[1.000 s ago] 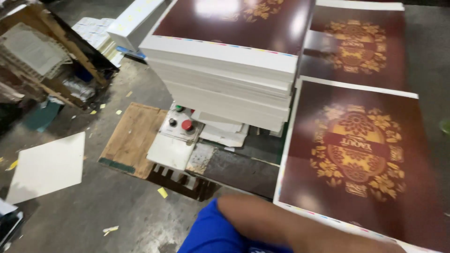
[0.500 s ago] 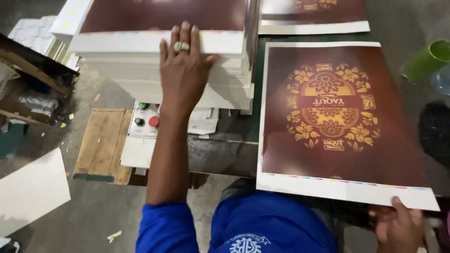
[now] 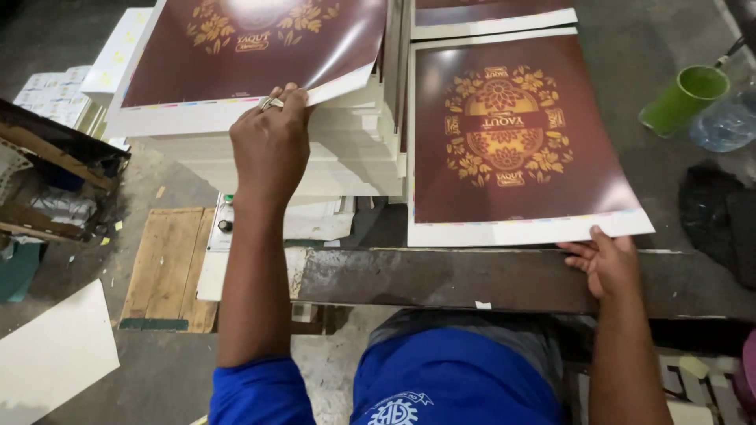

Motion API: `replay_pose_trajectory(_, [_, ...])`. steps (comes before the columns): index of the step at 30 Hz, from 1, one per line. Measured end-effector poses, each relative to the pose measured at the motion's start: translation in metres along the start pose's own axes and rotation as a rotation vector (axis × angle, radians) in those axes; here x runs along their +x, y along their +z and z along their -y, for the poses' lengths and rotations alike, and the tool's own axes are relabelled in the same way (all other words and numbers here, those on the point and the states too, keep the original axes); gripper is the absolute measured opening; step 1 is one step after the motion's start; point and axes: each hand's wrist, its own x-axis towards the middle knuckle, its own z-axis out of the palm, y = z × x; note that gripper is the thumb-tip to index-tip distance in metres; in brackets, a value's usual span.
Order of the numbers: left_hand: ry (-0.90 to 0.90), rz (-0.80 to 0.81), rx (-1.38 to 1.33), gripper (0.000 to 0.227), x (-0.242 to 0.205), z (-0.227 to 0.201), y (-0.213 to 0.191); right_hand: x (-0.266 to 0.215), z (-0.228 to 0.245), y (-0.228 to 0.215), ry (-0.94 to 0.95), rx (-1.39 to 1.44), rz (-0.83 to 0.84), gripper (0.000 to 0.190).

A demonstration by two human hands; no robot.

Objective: The person repeatedly picks up printed sheets from a stack on the left and places them onto a growing pile on the right. The sheets feature a maroon and gold design with the text 'YAQOUT'. The person aligns the sheets as they stack them.

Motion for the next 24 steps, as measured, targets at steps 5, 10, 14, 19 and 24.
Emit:
replay_pose_trajectory(5, [-0.021,-0.039,0.025,0.008,0.001,-0.020,-0.032,-0.019,-0.002,0.005,0.084,0.021,0.057,0.053])
replay_pose_trajectory(10, [0.143,-0.217,-0.208,0.015,-0.008,-0.088,-0.050,-0.045,-0.002,0.037,0.068,0.006,0.181,0.061])
replay_pose_trajectory(14, [0.229,-0.075,-0.424,0.031,-0.015,-0.166,-0.061,-0.101,0.070,0.107,-0.061,-0.032,0.384,0.055])
replay_pose_trajectory(19, [0.307,0.158,-0.415,0.046,-0.026,-0.212,-0.069,-0.111,0.085,0.126,-0.264,0.594,0.745,0.048])
replay_pose_trajectory(24, [0.384,0.195,-0.744,0.054,-0.028,-0.182,-0.124,-0.113,0.104,0.098,-0.160,0.404,0.346,0.032])
